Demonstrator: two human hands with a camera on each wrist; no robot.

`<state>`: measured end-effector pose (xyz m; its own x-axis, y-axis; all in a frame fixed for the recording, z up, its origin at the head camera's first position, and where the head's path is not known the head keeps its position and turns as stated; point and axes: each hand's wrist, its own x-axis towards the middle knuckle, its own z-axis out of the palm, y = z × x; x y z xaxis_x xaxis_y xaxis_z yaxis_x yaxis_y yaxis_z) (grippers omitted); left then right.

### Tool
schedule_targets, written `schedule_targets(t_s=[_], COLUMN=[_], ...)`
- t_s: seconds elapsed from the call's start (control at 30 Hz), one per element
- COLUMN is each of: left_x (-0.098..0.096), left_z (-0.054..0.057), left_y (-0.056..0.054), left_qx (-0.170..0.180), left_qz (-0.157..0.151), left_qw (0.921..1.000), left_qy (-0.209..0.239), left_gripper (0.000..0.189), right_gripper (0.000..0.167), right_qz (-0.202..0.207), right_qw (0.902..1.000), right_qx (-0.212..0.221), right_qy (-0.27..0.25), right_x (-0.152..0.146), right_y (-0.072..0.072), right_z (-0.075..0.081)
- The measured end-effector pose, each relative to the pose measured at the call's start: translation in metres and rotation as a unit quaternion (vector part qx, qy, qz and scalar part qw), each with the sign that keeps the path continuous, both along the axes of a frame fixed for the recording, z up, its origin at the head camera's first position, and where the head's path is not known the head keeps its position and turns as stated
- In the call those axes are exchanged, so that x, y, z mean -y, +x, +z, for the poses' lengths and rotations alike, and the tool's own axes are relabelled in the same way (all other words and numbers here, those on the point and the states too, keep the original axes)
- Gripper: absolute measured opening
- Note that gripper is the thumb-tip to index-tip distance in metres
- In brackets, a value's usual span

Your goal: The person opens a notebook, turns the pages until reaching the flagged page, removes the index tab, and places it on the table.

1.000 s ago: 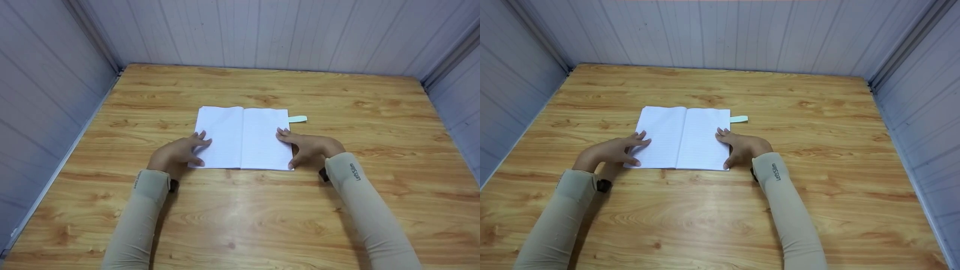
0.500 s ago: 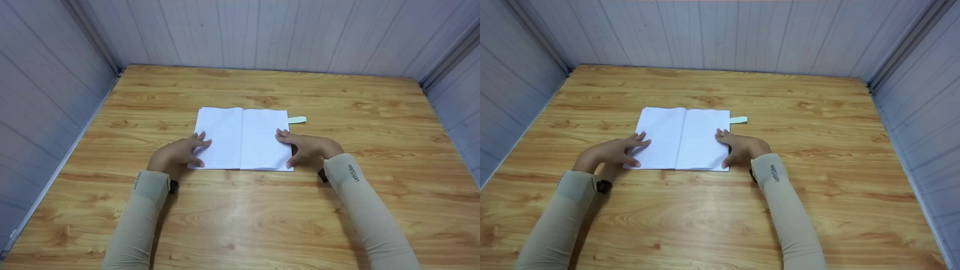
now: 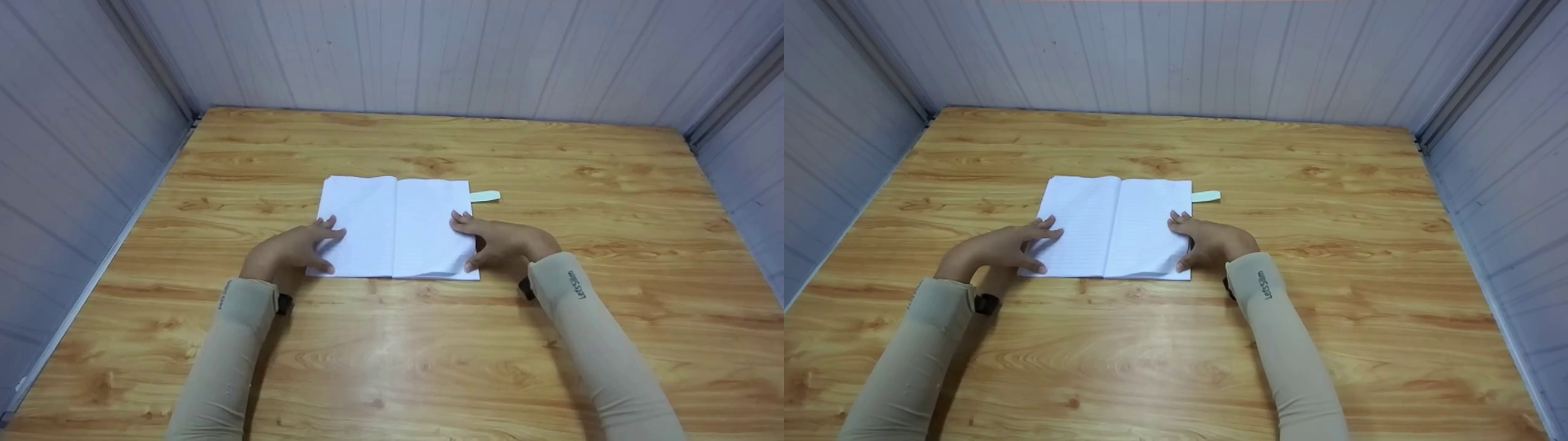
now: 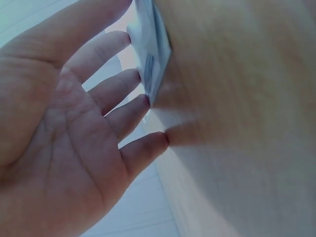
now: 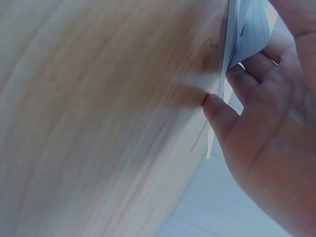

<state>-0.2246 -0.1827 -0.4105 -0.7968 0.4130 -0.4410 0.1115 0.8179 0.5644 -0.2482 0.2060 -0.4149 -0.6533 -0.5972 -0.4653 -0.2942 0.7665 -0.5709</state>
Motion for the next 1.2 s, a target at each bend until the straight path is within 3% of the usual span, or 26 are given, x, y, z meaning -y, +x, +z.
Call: schedule_targets(t_s=[0.33, 0.53, 0.7, 0.83, 1.0, 1.2], left_x=[-0.002, -0.007, -0.018, -0.034, -0.059, -0.089], left_z=[0.004, 0.01, 0.013, 0.013, 0.01, 0.009], left_y=[0.005, 0.003, 0.003, 0.004, 0.005, 0.01], left_qx=[0.002, -0.068, -0.126, -0.158, -0.207, -0.229], left_qz=[0.01, -0.034, -0.062, -0.06, -0.077, -0.103], left_qw=[0.9998, 0.9971, 0.9898, 0.984, 0.9706, 0.9619], left_qy=[0.016, -0.003, 0.026, 0.057, 0.094, 0.108], left_gripper=[0.075, 0.071, 0.064, 0.057, 0.049, 0.046], right_gripper=[0.094, 0.094, 0.094, 0.094, 0.094, 0.094], right_qz=[0.017, 0.015, 0.006, -0.005, -0.009, 0.0], right_qw=[0.9998, 0.9998, 1.0, 0.9999, 0.9999, 0.9999], right_qx=[-0.008, -0.01, -0.004, 0.004, 0.006, 0.002], right_qy=[-0.01, -0.003, -0.007, -0.01, -0.009, -0.013], right_x=[0.0, 0.001, 0.0, -0.001, -0.001, -0.001], right_y=[0.001, 0.0, 0.001, 0.001, 0.0, 0.0], right_z=[0.001, 0.001, 0.0, 0.0, 0.0, 0.001])
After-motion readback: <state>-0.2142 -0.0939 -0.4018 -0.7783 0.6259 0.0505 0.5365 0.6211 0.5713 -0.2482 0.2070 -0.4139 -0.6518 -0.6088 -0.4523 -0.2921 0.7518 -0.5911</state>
